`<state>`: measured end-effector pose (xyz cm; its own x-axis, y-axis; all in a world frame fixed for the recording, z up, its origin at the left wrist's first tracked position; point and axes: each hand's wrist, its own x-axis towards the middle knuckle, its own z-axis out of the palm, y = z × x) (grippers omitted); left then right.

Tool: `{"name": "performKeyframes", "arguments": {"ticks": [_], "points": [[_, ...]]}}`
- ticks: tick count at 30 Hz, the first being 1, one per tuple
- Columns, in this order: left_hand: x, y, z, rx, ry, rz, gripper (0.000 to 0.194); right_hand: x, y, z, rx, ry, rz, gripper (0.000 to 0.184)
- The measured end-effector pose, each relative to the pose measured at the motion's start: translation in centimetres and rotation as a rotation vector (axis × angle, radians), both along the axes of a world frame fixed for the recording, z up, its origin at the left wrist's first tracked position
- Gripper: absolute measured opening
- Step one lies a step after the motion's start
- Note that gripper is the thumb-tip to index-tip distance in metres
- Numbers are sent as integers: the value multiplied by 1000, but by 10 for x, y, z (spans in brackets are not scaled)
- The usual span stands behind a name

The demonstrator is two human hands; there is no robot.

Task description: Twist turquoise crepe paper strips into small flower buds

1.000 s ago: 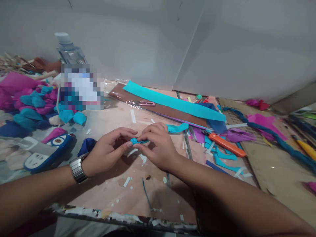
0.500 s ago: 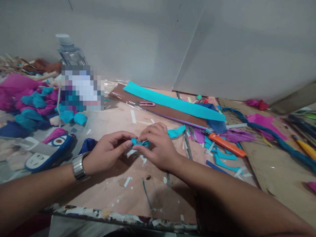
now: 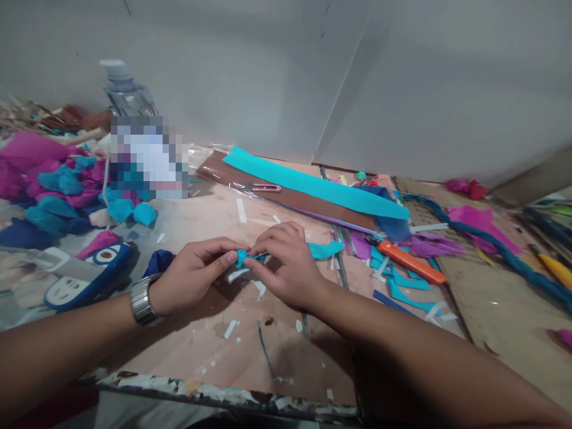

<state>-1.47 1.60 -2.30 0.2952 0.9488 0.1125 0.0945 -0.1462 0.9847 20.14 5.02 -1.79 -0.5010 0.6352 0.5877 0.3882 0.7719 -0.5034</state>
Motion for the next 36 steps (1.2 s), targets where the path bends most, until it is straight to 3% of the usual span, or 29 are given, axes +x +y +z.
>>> {"name": "performKeyframes", "arguments": {"ticks": [11,20,29,36], "points": [[1,-1,3,-36,27,-25,23,0,0,-1,0,13,18,7],[2,-2,-1,-85,-74,-25,25,0,0,0,-9,1,-4,6],[-1,-2,-3,127,52,-61,31,0,1,-1,16,3,-5,8],[0,-3,-1,168,49,-118,31,0,2,-2,-5,11,-7,13]]}}
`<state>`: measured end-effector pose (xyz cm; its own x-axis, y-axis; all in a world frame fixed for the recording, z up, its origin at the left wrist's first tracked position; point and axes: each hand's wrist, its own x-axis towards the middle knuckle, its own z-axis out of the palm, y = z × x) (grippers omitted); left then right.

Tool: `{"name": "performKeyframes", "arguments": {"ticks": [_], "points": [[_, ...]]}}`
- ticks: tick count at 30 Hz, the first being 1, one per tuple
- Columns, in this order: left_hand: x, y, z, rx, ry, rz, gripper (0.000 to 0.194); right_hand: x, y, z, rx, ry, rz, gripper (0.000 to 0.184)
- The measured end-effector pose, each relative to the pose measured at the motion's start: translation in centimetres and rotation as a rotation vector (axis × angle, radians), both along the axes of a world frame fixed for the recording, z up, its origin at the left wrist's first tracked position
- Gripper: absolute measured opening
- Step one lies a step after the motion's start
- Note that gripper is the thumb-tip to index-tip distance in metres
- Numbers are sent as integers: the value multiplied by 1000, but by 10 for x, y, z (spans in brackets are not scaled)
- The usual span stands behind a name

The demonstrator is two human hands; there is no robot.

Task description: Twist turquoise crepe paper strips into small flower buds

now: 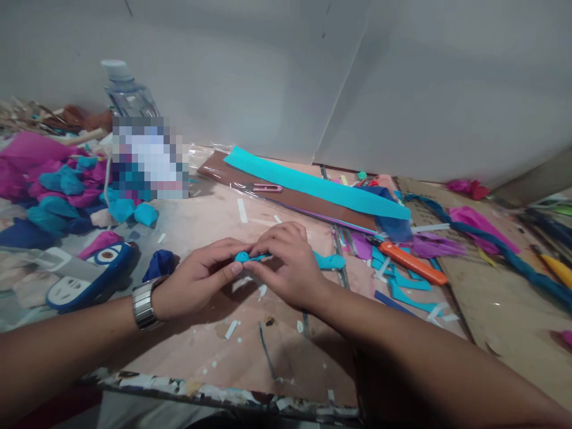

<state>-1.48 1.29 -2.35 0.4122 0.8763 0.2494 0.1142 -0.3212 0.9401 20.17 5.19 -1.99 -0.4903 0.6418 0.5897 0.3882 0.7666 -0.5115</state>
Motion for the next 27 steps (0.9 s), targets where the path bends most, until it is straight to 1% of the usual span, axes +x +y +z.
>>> {"name": "performKeyframes", "arguments": {"ticks": [5,10,14,18,21,23,27], "points": [[1,0,1,-9,-13,30,31,-1,1,0,-3,29,22,15],[0,2,1,-90,-59,46,34,-1,0,4,6,56,45,9],[-1,2,0,-115,-78,11,35,0,0,4,16,53,21,6],[0,1,-1,-145,-90,-19,36,0,1,2,10,28,12,6],[0,0,-1,-139,-97,-32,36,1,1,1,7,21,17,7],[0,1,0,-124,-78,-35,34,1,0,1,25,3,11,10],[0,1,1,-78,-13,-33,32,3,-2,2,86,-79,13,29]]}}
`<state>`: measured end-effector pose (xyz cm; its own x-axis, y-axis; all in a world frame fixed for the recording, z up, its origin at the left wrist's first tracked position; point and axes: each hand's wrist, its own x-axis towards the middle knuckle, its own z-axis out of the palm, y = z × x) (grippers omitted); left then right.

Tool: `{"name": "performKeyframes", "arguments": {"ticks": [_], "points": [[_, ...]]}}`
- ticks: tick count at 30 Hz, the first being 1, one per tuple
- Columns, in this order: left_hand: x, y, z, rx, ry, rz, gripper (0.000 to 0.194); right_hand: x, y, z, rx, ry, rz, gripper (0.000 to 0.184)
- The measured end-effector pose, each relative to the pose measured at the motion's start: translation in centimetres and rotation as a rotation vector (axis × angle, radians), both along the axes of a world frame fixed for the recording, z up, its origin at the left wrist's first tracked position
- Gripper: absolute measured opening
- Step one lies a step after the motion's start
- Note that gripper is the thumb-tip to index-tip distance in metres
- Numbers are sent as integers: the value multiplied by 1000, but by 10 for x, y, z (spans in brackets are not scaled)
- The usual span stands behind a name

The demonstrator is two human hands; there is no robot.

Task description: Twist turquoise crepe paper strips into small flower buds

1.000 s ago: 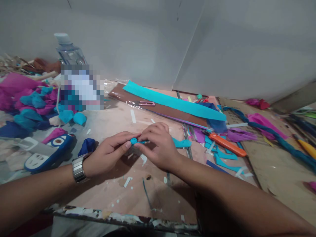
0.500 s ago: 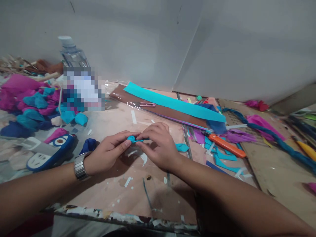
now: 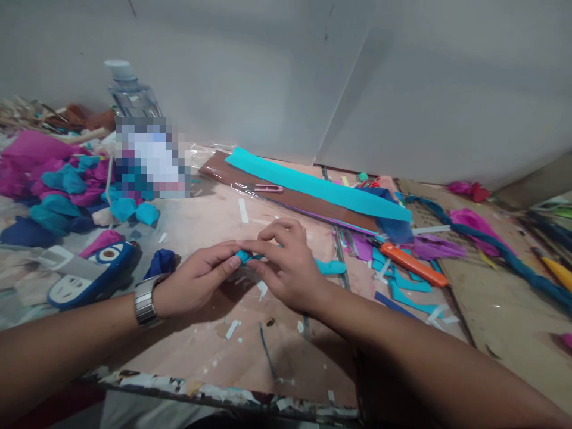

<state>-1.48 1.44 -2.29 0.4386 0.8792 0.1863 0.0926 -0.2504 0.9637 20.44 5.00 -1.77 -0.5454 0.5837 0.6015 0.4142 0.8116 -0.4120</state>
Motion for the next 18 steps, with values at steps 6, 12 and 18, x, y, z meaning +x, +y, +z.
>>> {"name": "performKeyframes", "arguments": {"ticks": [6,12,18], "points": [[1,-1,2,-22,4,-8,27,-2,-4,2,4,-60,82,44],[4,-1,3,-123,-58,17,24,-4,-4,0,-44,-17,84,33],[4,0,4,-211,-124,167,26,-2,0,-1,-59,50,68,28]]}}
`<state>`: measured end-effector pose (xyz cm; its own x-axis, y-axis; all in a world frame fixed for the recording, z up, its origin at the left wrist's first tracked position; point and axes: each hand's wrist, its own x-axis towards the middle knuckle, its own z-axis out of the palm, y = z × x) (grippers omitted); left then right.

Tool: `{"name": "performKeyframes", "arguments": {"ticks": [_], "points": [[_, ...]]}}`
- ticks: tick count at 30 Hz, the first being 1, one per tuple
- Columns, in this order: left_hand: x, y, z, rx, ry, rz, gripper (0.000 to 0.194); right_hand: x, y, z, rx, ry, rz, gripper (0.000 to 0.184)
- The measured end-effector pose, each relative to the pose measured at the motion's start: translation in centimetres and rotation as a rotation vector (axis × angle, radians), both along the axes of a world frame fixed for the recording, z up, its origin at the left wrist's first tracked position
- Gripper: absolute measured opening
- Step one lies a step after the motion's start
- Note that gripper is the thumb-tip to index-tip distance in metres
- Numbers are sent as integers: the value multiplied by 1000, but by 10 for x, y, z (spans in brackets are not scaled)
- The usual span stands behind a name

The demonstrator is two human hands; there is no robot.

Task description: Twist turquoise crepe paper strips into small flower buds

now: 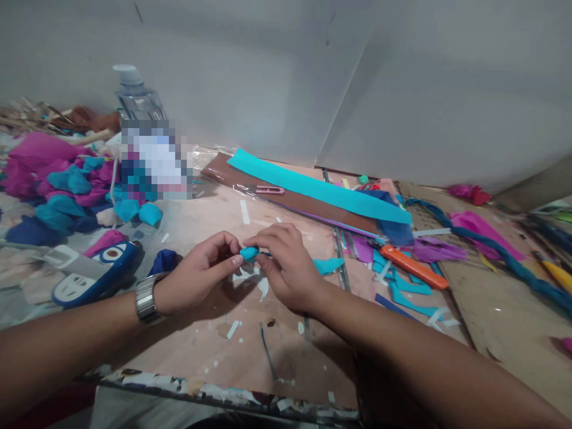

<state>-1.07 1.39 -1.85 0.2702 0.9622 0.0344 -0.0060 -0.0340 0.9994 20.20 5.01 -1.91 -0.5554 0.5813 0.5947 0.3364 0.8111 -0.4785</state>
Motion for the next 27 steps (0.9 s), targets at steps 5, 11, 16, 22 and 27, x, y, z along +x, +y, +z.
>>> {"name": "performKeyframes", "arguments": {"ticks": [5,11,16,22,27], "points": [[-1,1,2,-86,-52,-21,31,0,0,0,8,-5,3,27],[0,0,1,-129,-93,2,28,0,-1,2,-11,-7,24,25],[2,-2,3,-165,-124,2,26,0,-2,3,-28,10,39,27],[2,-1,6,-204,-144,-4,28,0,-3,1,-44,9,33,24],[1,1,4,-199,-139,-2,28,1,-1,0,-58,23,-7,23]]}}
